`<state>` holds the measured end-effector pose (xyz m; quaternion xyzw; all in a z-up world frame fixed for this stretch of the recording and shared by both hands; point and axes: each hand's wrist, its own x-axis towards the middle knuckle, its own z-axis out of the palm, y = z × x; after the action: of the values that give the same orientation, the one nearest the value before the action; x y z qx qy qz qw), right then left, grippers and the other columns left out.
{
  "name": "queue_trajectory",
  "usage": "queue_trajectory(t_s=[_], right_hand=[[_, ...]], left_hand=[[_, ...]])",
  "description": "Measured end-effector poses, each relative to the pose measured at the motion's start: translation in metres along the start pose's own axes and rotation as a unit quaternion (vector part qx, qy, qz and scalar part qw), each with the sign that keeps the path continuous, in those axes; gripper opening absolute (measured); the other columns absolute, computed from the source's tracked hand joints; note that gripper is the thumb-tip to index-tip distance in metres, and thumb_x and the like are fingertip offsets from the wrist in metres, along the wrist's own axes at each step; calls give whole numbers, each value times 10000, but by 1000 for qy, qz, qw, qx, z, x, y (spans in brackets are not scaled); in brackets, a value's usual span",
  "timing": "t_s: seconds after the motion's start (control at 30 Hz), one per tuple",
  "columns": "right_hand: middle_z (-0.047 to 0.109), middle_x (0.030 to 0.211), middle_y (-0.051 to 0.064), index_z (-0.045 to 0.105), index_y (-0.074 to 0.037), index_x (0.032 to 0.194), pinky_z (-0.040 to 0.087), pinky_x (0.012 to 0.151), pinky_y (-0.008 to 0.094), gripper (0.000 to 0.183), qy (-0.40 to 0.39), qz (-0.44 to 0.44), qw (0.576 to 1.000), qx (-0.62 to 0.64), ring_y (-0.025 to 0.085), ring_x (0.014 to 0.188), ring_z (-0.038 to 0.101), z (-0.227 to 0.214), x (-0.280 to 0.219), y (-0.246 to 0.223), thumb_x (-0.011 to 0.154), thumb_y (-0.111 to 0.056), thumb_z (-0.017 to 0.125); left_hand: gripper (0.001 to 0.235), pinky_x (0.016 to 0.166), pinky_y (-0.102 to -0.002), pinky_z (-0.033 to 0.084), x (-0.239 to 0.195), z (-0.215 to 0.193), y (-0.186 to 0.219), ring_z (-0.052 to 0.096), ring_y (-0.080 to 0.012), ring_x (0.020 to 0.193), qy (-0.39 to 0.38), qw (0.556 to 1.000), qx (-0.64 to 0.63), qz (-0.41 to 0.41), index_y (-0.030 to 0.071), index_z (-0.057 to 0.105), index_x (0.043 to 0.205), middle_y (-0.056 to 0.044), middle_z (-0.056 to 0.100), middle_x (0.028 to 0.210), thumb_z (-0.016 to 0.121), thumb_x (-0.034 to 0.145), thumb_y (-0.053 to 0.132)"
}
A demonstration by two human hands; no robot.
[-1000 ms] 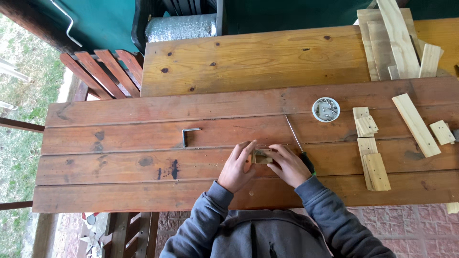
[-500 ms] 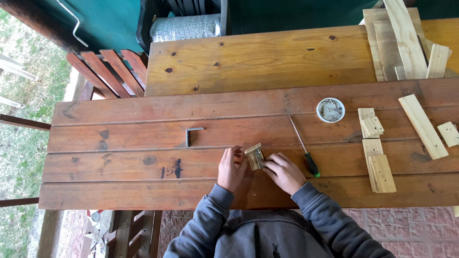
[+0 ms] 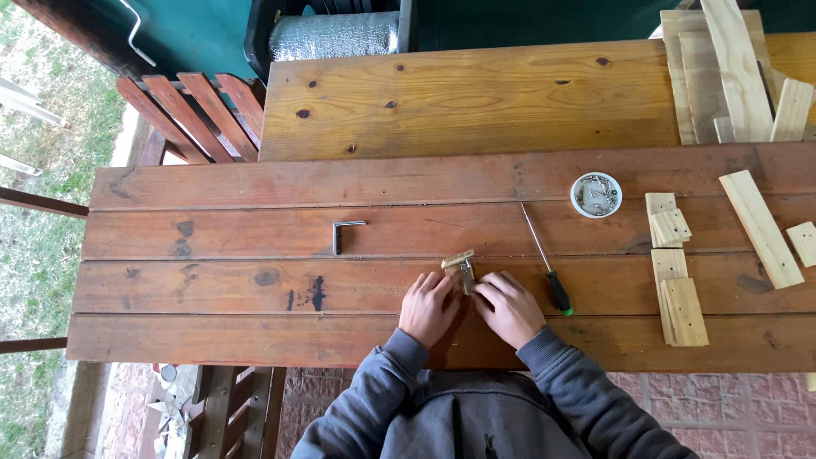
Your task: The person assembles small wooden blocks with metal brackets using a screwdriver. They place brackets onto the wood, insert screws, and tighten them repeatedly, then stack the finished pieces on the table.
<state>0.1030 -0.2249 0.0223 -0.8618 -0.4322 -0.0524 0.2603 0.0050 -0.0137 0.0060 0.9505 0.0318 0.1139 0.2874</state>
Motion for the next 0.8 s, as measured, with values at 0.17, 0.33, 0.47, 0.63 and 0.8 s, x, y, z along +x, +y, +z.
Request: queue_trajectory(t_s=[0.17,0.33,0.47,0.63,0.8], right_hand=[[753,1044,28,828,-137,1074,701,880,389,116,0,14,1000,23,252,1079,795,-5,1,-2,1007,-213,883],[750,1084,42,813,-129,1077,701,905,402,133,-2,8,1000,27,270,1106,790,-4,1,5,1003,-204,893],[743,1077,37,807,-133,1094,698,902,422,133,-15,3,999,37,281,1104,786,-11,5,3,998,-182,884],[750,1090,30,804,-150,1093,698,898,402,123,-2,2,1000,24,269,1102,786,-4,3,5,1003,-186,881],[761,1075,15,823,-160,1061,701,890,379,95,7,-3,999,31,251,1086,797,-2,0,12,991,-169,887]], left_hand=[[441,882,-470,658,1,0,-2,737,-340,1024,-19,1000,-8,14,207,754,1406,-73,703,1077,794,992,353],[431,828,-440,655,5,2,-4,728,-302,968,-12,999,18,27,245,778,1381,-35,669,986,774,979,399],[422,817,-448,668,10,-4,-1,752,-299,980,-42,999,22,23,248,786,1340,-27,683,975,776,953,416],[480,807,-421,689,11,-1,-4,780,-259,1002,-46,998,26,19,264,790,1381,-1,723,984,803,937,444],[474,800,-444,693,14,-4,-4,778,-270,995,-48,999,14,12,289,778,1416,-6,715,968,776,965,436]])
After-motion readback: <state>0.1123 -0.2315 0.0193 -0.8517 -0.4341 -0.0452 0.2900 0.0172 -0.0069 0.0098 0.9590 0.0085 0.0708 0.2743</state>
